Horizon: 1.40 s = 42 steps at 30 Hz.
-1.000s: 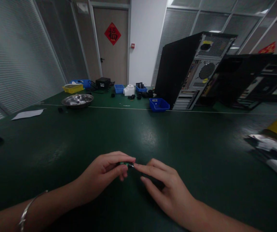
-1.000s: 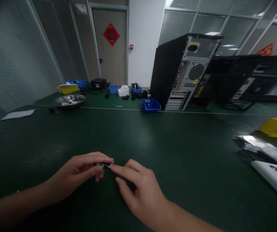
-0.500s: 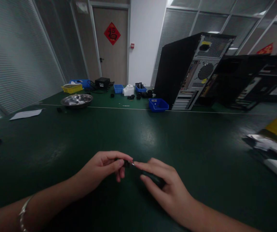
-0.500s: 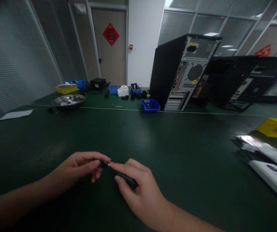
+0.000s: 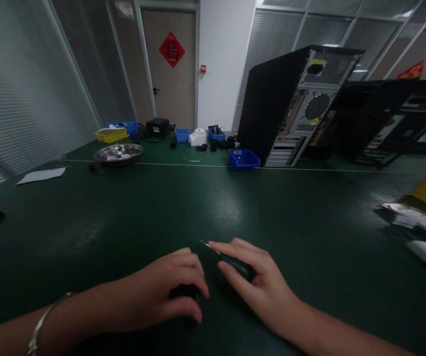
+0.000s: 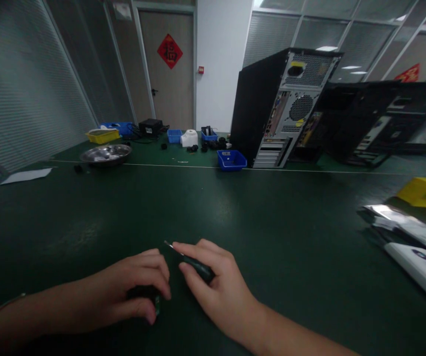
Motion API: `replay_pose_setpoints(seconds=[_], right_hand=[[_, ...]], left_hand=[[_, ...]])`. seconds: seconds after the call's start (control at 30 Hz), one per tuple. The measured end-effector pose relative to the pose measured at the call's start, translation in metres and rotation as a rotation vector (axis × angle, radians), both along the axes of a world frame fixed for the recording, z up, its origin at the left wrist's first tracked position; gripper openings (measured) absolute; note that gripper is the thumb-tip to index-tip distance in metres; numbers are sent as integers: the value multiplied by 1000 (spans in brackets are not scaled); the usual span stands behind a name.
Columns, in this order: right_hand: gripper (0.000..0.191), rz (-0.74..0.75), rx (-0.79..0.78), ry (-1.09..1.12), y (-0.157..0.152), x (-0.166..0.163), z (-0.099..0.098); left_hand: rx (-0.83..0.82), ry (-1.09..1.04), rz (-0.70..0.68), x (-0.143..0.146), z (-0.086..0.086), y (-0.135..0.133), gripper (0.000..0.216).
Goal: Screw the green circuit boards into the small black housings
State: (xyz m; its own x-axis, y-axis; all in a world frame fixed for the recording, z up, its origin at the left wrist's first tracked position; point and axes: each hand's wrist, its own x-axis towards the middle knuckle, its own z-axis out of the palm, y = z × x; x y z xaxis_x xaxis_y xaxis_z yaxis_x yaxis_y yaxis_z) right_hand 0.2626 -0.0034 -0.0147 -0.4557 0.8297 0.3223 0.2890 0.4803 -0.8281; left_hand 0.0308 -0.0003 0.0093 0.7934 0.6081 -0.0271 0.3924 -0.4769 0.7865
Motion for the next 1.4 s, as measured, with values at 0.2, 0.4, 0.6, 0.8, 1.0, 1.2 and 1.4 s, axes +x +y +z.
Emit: replay_pose_setpoints(seconds=[0.2,0.4,0.6,0.8,1.0,1.2,1.4], right_hand=[[31,-43,10,-34,-2,0,1],[21,-87,-38,-173,7,4,13],[10,-99,-22,-565,9,12,28],[31,-9,-70,-930,-1,8,41],[12,18,-104,-848,0,8,36],[14,-31,-87,-537,1,6,30],[16,-34,79,-261,-8,-1,14]], left_hand=[[54,102,165,-4,3,-2,28],[164,234,90,1,7,-5,63],[180,270,153,1,7,-4,44],[38,113,270,-6,-5,6,39],[-237,-178,328,-4,-15,10,38],[-408,-308,370,0,-19,11,38],[-335,-250,347,4,-22,6,38]])
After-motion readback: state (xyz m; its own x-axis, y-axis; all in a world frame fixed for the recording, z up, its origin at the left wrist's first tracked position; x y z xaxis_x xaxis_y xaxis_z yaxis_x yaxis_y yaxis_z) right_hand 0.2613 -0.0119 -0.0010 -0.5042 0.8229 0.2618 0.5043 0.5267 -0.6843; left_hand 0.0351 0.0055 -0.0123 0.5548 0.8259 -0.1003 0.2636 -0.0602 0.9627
